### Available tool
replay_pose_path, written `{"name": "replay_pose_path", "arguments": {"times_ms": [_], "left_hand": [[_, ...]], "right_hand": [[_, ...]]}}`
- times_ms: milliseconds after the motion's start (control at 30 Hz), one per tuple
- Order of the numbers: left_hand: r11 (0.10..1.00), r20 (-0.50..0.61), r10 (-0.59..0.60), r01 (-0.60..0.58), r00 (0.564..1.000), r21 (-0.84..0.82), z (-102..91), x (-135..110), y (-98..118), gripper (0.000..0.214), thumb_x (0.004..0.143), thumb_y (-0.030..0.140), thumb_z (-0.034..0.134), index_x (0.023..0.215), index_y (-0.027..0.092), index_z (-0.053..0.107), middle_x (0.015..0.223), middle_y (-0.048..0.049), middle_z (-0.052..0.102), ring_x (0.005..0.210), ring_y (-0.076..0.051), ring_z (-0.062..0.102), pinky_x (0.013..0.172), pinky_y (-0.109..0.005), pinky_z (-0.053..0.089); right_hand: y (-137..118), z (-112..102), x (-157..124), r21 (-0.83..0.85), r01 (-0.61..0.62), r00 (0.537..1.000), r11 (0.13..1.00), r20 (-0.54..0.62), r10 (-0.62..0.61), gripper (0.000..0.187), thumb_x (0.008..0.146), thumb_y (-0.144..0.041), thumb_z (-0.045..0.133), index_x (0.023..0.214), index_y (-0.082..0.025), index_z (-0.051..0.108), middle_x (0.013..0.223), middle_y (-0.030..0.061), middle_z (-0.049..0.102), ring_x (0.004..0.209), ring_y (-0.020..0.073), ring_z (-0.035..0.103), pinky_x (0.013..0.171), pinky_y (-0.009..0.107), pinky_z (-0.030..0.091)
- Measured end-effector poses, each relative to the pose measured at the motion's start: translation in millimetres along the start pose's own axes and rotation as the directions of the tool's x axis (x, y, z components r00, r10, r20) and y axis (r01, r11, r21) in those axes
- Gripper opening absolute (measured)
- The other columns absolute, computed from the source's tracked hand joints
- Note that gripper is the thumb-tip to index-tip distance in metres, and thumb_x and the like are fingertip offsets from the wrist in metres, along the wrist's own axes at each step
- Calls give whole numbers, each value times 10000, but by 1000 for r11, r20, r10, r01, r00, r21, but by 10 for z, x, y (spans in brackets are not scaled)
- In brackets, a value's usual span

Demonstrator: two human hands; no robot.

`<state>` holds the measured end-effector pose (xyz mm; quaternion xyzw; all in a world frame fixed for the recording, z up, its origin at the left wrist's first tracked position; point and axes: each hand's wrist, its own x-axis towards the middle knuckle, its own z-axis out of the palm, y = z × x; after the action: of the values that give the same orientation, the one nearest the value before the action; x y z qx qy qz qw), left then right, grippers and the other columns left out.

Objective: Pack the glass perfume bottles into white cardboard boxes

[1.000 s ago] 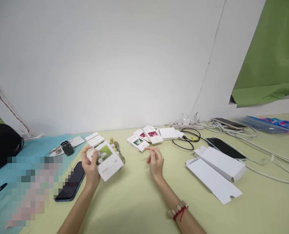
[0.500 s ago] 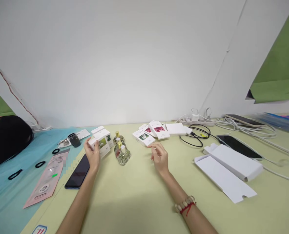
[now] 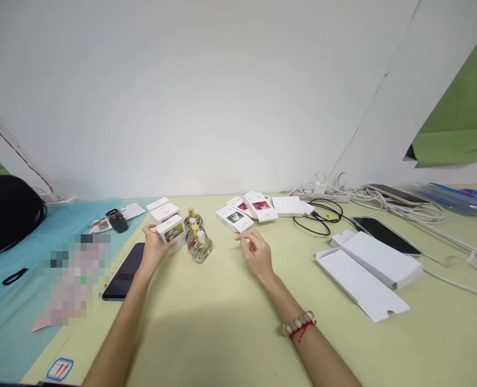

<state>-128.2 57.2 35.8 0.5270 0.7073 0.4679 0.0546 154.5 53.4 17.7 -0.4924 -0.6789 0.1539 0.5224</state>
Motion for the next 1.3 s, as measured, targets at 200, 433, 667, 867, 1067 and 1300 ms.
{"name": "replay_pose_path", "arguments": {"times_ms": [200, 433, 667, 867, 1067, 1300], "left_hand": [[999, -24, -7, 6, 1000, -40, 34, 16, -51, 539, 623, 116, 655, 1054, 231, 353, 976, -39, 505, 824, -188, 559, 761, -377, 442], [991, -180, 52, -73, 982, -113, 70, -48, 118, 494, 635, 72, 608, 1070, 163, 393, 1048, -96, 446, 998, -220, 468, 841, -360, 416], [957, -259, 222, -261, 940, -127, -123, -302, 637, 432, 693, 206, 616, 1084, 197, 432, 1046, -69, 450, 842, -170, 474, 822, -337, 398], [959, 179, 260, -276, 949, 70, 20, -445, 589, 421, 611, 412, 701, 898, 191, 486, 857, -46, 514, 860, -238, 516, 728, -349, 407], [949, 243, 277, -305, 930, 86, 211, -536, 497, 243, 682, 328, 645, 836, 209, 500, 796, -36, 545, 736, -203, 543, 632, -290, 396], [932, 212, 325, -350, 922, 94, 219, -565, 533, 170, 719, 286, 582, 857, 221, 507, 827, -41, 551, 722, -192, 550, 591, -262, 388]], "right_hand": [[125, 44, 22, -308, -141, 984, 941, 64, 168, 394, 736, -345, 499, 1126, -282, 501, 1171, 36, 483, 626, 117, 561, 654, 315, 453], [350, 122, 24, -531, -60, 949, 845, 233, 214, 393, 737, -397, 500, 1108, -280, 556, 1368, 90, 235, 1244, 300, 294, 964, 460, 300], [402, 137, 0, -607, 34, 931, 794, 309, 196, 616, 804, -432, 430, 1371, -265, 257, 1467, 92, 87, 1308, 299, 178, 1003, 469, 259], [402, 119, 8, -552, 35, 934, 833, 315, 169, 492, 804, -430, 435, 1273, -281, 426, 1430, 78, 176, 1280, 274, 249, 1016, 451, 246], [401, 112, 7, -549, -5, 943, 836, 275, 186, 425, 785, -399, 462, 1191, -282, 508, 1389, 81, 226, 1263, 275, 246, 979, 447, 284], [388, -8, 64, -624, -94, 973, 776, 109, 205, 355, 757, -359, 464, 1058, -203, 567, 1331, 126, 301, 1242, 292, 263, 1002, 482, 219]]}}
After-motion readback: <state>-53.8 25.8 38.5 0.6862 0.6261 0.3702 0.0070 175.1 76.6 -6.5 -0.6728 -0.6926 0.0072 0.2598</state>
